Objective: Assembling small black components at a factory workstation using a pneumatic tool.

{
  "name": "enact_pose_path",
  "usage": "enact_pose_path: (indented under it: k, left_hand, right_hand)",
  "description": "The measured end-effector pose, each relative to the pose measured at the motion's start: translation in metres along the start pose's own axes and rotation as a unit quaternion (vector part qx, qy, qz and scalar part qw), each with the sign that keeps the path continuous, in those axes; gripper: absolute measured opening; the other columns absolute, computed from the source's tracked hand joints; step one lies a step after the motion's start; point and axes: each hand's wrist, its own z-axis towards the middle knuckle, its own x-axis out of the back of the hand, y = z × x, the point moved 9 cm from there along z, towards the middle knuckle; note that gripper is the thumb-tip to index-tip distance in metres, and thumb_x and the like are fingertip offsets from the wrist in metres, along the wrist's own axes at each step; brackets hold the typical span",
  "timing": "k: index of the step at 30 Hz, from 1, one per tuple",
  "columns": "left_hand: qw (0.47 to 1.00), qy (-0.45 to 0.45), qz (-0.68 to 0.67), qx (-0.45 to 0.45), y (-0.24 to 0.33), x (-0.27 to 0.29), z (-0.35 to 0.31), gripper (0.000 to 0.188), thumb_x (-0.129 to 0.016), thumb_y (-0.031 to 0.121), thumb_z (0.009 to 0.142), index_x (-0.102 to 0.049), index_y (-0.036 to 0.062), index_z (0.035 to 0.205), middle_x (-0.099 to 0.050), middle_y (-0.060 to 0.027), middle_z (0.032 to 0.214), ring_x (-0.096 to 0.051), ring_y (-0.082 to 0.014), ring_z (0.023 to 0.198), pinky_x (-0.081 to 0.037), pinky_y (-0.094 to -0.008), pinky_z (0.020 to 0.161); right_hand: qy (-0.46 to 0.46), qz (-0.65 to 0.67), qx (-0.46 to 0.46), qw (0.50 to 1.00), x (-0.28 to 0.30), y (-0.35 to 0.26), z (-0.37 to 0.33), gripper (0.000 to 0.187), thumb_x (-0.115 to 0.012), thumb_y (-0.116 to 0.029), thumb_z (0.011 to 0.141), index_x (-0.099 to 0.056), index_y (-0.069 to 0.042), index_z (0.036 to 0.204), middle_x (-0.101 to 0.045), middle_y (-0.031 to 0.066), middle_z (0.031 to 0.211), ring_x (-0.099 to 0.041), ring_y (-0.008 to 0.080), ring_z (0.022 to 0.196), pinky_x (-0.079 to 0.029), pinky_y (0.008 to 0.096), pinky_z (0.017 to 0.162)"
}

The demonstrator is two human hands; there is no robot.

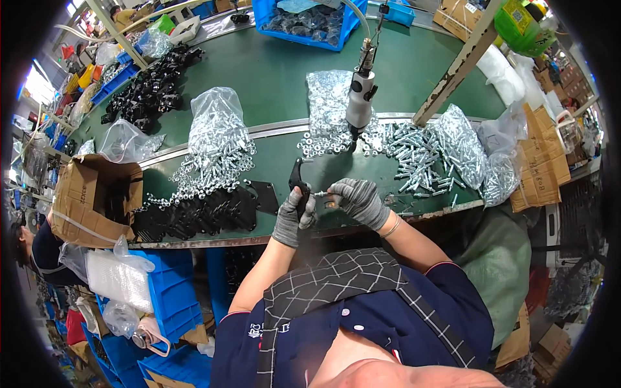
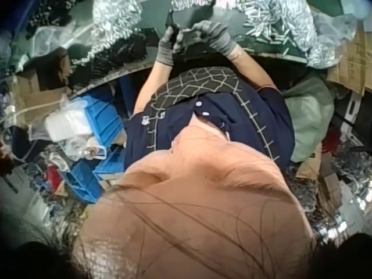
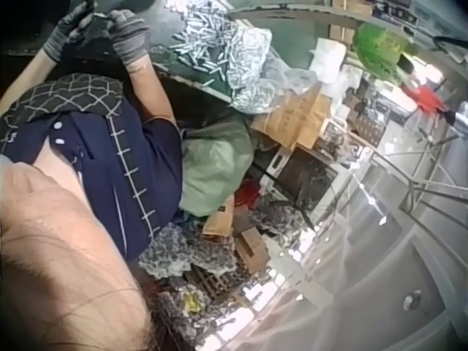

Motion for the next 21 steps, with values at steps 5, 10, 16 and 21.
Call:
enact_pose_path:
  k: [5, 10, 16, 21]
  left_hand:
    - [0.999, -0.049, -0.022, 0.01, -0.008, -0.005, 0.002, 0.033, -0.051, 0.034, 0.089, -0.054, 0.0082, 0.11, -0.059, -0.0087, 0.067, -0.043, -0.0132, 0.036, -0.033, -0.0217, 0.034]
    - [0.993, -0.108, -0.046, 0.031, -0.01, -0.011, -0.002, 0.035, -0.049, 0.033, 0.09, -0.051, 0.0062, 0.114, -0.058, -0.0098, 0.066, -0.043, -0.0141, 0.035, -0.035, -0.0222, 0.034]
    - [0.99, -0.104, -0.087, 0.033, -0.015, -0.005, 0.002, 0.035, -0.049, 0.033, 0.09, -0.052, 0.005, 0.111, -0.06, -0.0106, 0.069, -0.044, -0.014, 0.036, -0.036, -0.0222, 0.034]
    - [0.997, -0.045, -0.068, 0.018, -0.015, 0.0, 0.002, 0.033, -0.051, 0.034, 0.089, -0.054, 0.0047, 0.104, -0.062, -0.0105, 0.071, -0.047, -0.0132, 0.038, -0.035, -0.0212, 0.033]
  right_hand:
    - [0.014, 0.002, -0.009, 1.0, -0.01, 0.008, -0.004, 0.018, -0.065, -0.01, 0.069, -0.059, -0.01, 0.086, -0.061, 0.0066, 0.077, -0.06, 0.0249, 0.066, -0.048, 0.0336, 0.054]
    - [0.089, -0.085, 0.075, 0.99, 0.001, -0.025, -0.001, 0.014, -0.064, -0.01, 0.069, -0.058, -0.01, 0.081, -0.059, 0.0067, 0.077, -0.059, 0.0247, 0.065, -0.047, 0.0341, 0.052]
    - [0.059, -0.081, 0.048, 0.994, -0.002, -0.024, 0.002, 0.012, -0.063, -0.009, 0.069, -0.057, -0.009, 0.08, -0.059, 0.0068, 0.078, -0.059, 0.025, 0.065, -0.046, 0.0346, 0.051]
    - [0.037, -0.022, -0.01, 0.999, -0.012, -0.005, -0.002, 0.011, -0.061, -0.01, 0.071, -0.057, -0.009, 0.081, -0.059, 0.0068, 0.078, -0.059, 0.0266, 0.066, -0.047, 0.0357, 0.054]
